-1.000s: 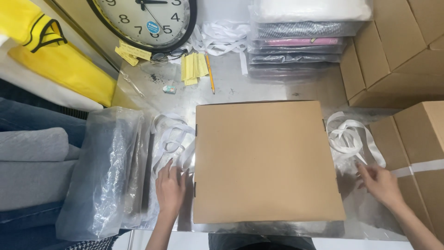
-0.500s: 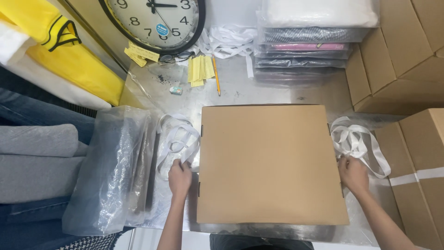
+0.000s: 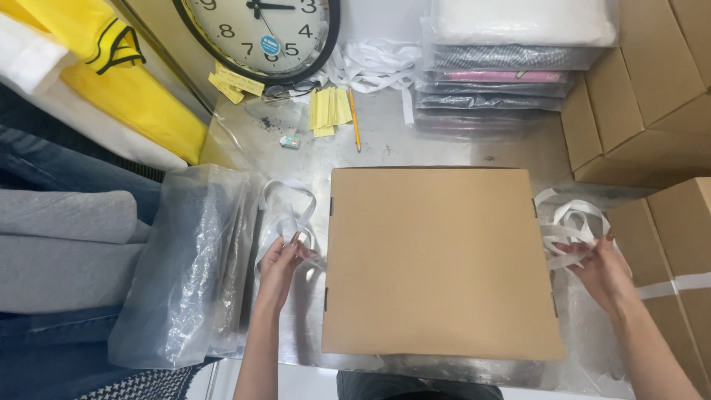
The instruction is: The person places a plastic-wrapped item into a cardboard box, closes the lid, and ties the box with a white ribbon. The person wraps the ribbon around the box in a cross pattern and ties a neat bow on top.
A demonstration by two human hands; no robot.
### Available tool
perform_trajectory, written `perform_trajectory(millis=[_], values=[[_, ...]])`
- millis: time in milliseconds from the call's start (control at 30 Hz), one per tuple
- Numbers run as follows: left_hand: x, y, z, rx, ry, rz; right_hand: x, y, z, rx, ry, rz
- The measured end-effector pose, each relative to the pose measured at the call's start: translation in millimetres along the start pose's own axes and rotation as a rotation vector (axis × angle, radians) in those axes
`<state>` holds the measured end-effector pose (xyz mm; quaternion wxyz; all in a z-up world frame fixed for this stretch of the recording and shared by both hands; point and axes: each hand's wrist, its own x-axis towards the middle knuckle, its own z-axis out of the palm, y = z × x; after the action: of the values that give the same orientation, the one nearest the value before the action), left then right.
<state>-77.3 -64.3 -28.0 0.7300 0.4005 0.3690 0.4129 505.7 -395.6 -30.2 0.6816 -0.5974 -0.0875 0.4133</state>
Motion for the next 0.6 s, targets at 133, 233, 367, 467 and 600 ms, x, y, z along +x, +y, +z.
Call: perform_trajectory(millis=[133,233,367,467,600], values=[[-7,40,38,0.213,-0.005,0.039,3,-21,-8,-0.193,-0.039,-0.105],[-5,65,72,0.381,-0.071,0.047,6,-45,4,-0.205,-0.105,-0.117],[8,65,116,0.348,-0.316,0.101,6,-71,41,-0.365,-0.154,-0.185],[-1,79,165,0.455,-0.403,0.028,-22,-108,111,-0.645,-0.188,-0.197],[-9,79,213,0.694,-0.476,0.061,-61,-151,208,-0.787,-0.23,-0.175]])
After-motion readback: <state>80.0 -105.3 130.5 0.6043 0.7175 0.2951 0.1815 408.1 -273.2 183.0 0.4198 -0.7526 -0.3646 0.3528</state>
